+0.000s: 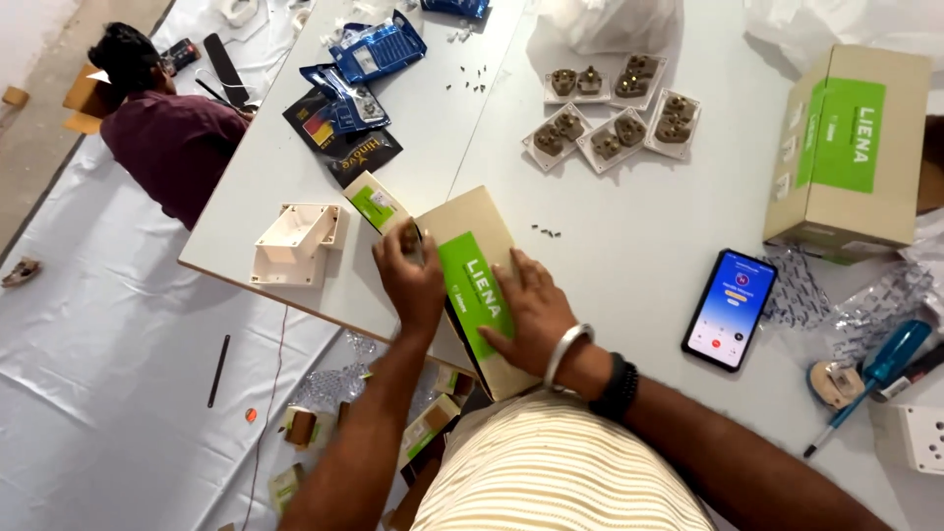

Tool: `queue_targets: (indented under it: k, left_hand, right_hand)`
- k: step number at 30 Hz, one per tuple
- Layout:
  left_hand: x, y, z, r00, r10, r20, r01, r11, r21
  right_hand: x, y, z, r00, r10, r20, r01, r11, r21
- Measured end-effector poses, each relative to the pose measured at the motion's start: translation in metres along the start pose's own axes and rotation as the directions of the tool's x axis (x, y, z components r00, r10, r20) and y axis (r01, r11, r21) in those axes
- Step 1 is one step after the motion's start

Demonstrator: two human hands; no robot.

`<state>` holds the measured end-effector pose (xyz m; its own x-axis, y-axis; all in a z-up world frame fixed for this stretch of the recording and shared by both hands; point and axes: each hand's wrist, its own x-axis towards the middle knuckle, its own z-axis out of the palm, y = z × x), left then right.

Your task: The recorder is unpacking, inspecting, and repacking electrical sockets and components into boxes on a large table.

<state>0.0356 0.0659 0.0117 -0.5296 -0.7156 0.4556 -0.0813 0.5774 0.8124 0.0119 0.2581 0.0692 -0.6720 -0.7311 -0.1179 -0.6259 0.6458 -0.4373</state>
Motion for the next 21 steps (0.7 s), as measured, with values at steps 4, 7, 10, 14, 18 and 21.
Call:
queue_targets:
  k: [4,7,10,14,18,21]
  left_hand:
    - [-0.010,-0.015,-0.013,0.901,-0.391,0.188,0.416,0.902,-0.118]
    - [-0.008,-0.025,-0.020,0.892,-0.350,0.287,0.420,0.876,-0.236]
    - [-0.007,-0.033,-0.020,0.882,-0.335,0.331,0.443,0.827,-0.346]
    - [-0.006,-0.042,-0.021,0.918,-0.258,0.300,0.363,0.851,-0.380]
    - [-0.009,-0.057,-0.015,0.939,-0.195,0.284,0.305,0.853,-0.423]
    - [-0.002,-0.048,-0.017,0.938,-0.165,0.303,0.278,0.883,-0.378]
  right_hand:
    - [0.017,-0.030,-0.009,0.984,0.110,0.138,-0.084,0.980,-0.178]
    - [0.027,-0.047,-0.011,0.953,0.208,0.220,-0.151,0.956,-0.250]
    - [0.036,-0.059,-0.008,0.943,0.262,0.204,-0.205,0.942,-0.265]
    - [0.041,-0.064,0.003,0.944,0.311,0.106,-0.266,0.913,-0.309]
    - [0.041,-0.047,0.019,0.970,0.238,-0.042,-0.242,0.948,-0.206]
    - [0.040,-0.050,0.020,0.959,0.261,-0.113,-0.275,0.951,-0.138]
